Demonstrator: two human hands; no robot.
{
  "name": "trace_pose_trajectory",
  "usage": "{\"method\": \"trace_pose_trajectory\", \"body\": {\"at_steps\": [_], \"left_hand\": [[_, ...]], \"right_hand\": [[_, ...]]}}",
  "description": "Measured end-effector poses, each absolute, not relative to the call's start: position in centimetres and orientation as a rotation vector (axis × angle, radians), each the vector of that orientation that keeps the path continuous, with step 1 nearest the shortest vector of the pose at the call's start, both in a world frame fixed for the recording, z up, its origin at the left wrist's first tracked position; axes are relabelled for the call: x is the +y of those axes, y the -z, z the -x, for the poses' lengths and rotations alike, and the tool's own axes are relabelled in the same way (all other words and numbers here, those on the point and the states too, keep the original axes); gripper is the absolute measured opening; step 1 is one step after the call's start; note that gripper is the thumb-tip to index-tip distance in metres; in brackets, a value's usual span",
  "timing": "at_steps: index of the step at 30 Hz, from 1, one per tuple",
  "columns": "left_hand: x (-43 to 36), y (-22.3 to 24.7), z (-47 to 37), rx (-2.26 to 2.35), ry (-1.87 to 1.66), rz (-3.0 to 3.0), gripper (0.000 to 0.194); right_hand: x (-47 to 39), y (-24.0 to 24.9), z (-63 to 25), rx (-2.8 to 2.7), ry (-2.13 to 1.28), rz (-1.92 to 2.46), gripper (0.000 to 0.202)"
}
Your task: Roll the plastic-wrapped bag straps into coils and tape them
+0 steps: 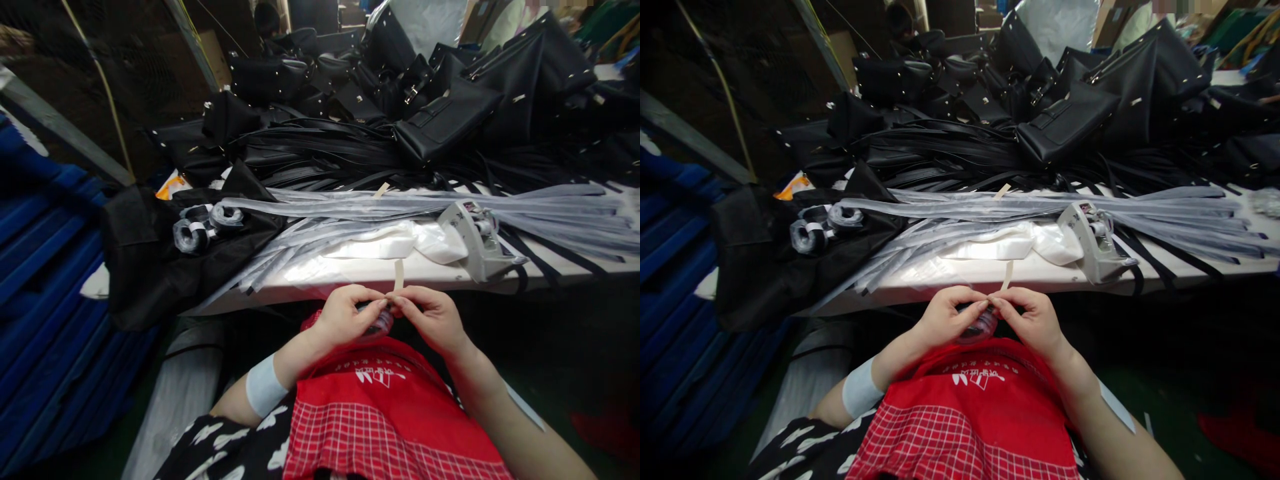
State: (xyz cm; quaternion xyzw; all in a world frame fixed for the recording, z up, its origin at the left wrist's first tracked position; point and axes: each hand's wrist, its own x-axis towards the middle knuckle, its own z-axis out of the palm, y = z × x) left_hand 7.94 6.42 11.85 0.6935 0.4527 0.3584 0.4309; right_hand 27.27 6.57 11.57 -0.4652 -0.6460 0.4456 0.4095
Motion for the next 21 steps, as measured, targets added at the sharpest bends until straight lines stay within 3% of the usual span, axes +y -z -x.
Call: {"method": "trace_pose_trajectory", "body": {"at_steps": [4,14,21], "left_hand": [[5.9,-12.2,-8.5,1.095,-0.88,-1.78,0.019],[2.7,-12.7,-10.3,1.287,-0.836,-2.001,0.02],[0.5,-12.8,-11.9,1.15,-0.83,-1.909,0.023]], "right_hand": [[5.9,-11.7,-27.2,-1.589,-1.061,1.219,0.018],[3.3,-10.2,-27.5,-1.016,-1.547,1.143,0.026],[0.2,-9.6,-28.6,-0.872,-1.579,1.094,0.027]]}}
